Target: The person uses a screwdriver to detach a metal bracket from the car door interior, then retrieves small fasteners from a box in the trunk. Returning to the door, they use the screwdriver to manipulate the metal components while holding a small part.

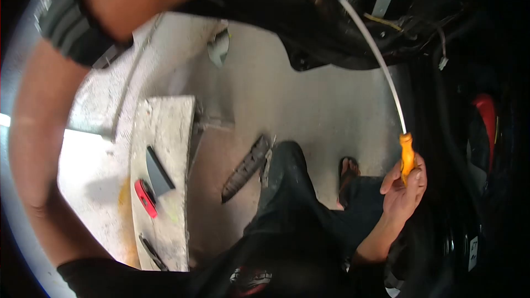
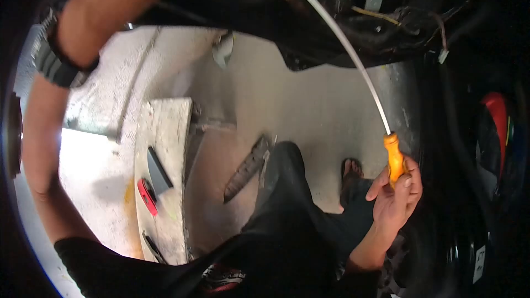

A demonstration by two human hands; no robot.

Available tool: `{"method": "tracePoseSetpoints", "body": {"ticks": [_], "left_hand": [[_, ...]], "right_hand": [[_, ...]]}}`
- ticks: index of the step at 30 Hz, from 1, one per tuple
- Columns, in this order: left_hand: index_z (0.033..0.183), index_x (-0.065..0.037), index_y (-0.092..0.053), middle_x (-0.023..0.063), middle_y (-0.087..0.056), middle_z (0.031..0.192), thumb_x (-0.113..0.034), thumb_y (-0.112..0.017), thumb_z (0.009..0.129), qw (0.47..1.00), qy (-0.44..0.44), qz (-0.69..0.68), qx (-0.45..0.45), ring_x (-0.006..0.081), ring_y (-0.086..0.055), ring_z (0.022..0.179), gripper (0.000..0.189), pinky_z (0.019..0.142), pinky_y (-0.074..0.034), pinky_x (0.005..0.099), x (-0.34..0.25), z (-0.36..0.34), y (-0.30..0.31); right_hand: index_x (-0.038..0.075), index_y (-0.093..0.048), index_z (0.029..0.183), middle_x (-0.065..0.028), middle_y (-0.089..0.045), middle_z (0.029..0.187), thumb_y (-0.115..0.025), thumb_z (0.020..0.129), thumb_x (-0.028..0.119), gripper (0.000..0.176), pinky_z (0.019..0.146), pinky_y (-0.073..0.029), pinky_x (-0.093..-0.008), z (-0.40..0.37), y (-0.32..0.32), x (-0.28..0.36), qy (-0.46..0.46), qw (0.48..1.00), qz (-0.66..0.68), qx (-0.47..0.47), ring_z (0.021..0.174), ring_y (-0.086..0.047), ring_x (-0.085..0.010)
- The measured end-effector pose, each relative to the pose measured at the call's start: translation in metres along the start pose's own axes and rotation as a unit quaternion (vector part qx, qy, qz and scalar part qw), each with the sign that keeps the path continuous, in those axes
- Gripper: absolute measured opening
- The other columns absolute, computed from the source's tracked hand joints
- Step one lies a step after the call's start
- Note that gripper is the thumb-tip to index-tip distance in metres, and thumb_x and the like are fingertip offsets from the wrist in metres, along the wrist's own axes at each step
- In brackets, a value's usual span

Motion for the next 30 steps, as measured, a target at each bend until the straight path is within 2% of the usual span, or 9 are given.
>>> {"method": "tracePoseSetpoints", "body": {"ticks": [2,5,7,9,12,15,20,23,30], "left_hand": [[0.098,-0.005,-0.062,0.0132,-0.067,0.083,-0.016,-0.060,0.092,0.999,0.053,0.004,0.005,0.0249,-0.063,0.055,0.013,0.050,-0.052,0.0348,-0.012,-0.001,0.002],[0.109,-0.007,-0.054,0.0124,-0.058,0.088,-0.004,-0.051,0.093,0.999,0.030,-0.020,-0.025,0.0295,-0.067,0.067,0.017,0.054,-0.053,0.0374,-0.009,-0.003,0.003],[0.107,-0.007,-0.054,0.0118,-0.057,0.086,-0.007,-0.054,0.092,0.997,0.058,-0.046,0.030,0.0283,-0.067,0.067,0.016,0.054,-0.054,0.0368,-0.009,-0.003,0.000],[0.098,-0.006,-0.057,0.0111,-0.057,0.084,-0.012,-0.057,0.092,0.998,0.047,-0.042,0.021,0.0279,-0.067,0.066,0.009,0.055,-0.054,0.0371,-0.006,-0.001,-0.001],[0.090,-0.006,-0.059,0.0111,-0.057,0.084,-0.022,-0.060,0.094,0.996,0.048,-0.058,0.046,0.0282,-0.066,0.066,0.017,0.055,-0.053,0.0381,-0.005,0.001,-0.006],[0.094,-0.006,-0.058,0.0110,-0.057,0.083,-0.026,-0.063,0.093,0.992,0.065,-0.083,0.063,0.0286,-0.066,0.066,0.020,0.055,-0.053,0.0381,-0.006,0.003,0.004],[0.097,-0.007,-0.056,0.0104,-0.057,0.083,-0.017,-0.061,0.091,0.997,0.040,-0.002,0.063,0.0269,-0.066,0.067,0.013,0.056,-0.054,0.0382,-0.012,0.002,0.005],[0.093,-0.007,-0.057,0.0101,-0.057,0.081,-0.018,-0.061,0.092,0.996,0.041,-0.058,0.048,0.0264,-0.065,0.065,0.012,0.055,-0.054,0.0376,-0.005,0.003,0.004],[0.086,-0.006,-0.058,0.0092,-0.059,0.077,-0.025,-0.062,0.094,0.993,0.088,-0.066,0.037,0.0260,-0.065,0.064,0.021,0.054,-0.053,0.0356,-0.014,0.004,0.015]], "right_hand": [[-0.008,-0.052,0.126,-0.0093,-0.057,0.075,-0.053,0.102,0.037,0.051,0.046,-0.045,-0.0212,-0.002,0.001,-0.003,-0.004,1.000,0.003,-0.006,0.049,-0.050,-0.0106],[-0.008,-0.054,0.124,-0.0077,-0.057,0.074,-0.053,0.102,0.037,0.050,0.047,-0.046,-0.0203,0.001,-0.002,0.001,-0.006,1.000,-0.004,0.020,0.050,-0.051,-0.0098],[-0.008,-0.054,0.123,-0.0064,-0.058,0.073,-0.055,0.102,0.037,0.050,0.048,-0.046,-0.0214,0.002,-0.003,0.001,-0.008,1.000,0.004,0.017,0.049,-0.052,-0.0099],[-0.009,-0.054,0.123,-0.0060,-0.058,0.073,-0.055,0.102,0.037,0.050,0.049,-0.046,-0.0222,0.003,-0.006,0.006,-0.013,1.000,0.011,0.018,0.049,-0.053,-0.0103],[-0.009,-0.056,0.120,-0.0062,-0.060,0.072,-0.058,0.100,0.038,0.051,0.051,-0.046,-0.0240,0.004,-0.008,0.008,-0.024,0.999,0.019,0.010,0.048,-0.054,-0.0116],[-0.009,-0.057,0.118,-0.0072,-0.060,0.070,-0.059,0.100,0.037,0.050,0.051,-0.045,-0.0238,0.005,-0.006,0.010,-0.025,1.000,0.013,0.012,0.048,-0.054,-0.0117],[-0.009,-0.058,0.115,-0.0073,-0.059,0.066,-0.059,0.100,0.034,0.046,0.050,-0.044,-0.0231,0.003,-0.007,0.011,-0.038,0.999,0.017,-0.002,0.048,-0.055,-0.0118],[-0.009,-0.058,0.114,-0.0070,-0.059,0.066,-0.057,0.101,0.031,0.043,0.050,-0.044,-0.0233,0.004,-0.006,0.010,-0.040,0.999,0.013,0.006,0.049,-0.056,-0.0118],[-0.010,-0.058,0.115,-0.0073,-0.060,0.068,-0.056,0.101,0.026,0.038,0.050,-0.046,-0.0241,0.005,-0.005,0.011,-0.041,0.999,0.021,0.016,0.050,-0.056,-0.0120]]}}
Point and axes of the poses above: each hand's wrist, its own z-axis towards the middle knuckle, its own y-axis out of the back of the hand, x = y × z, the point moved 2 cm from there along z, towards the middle knuckle
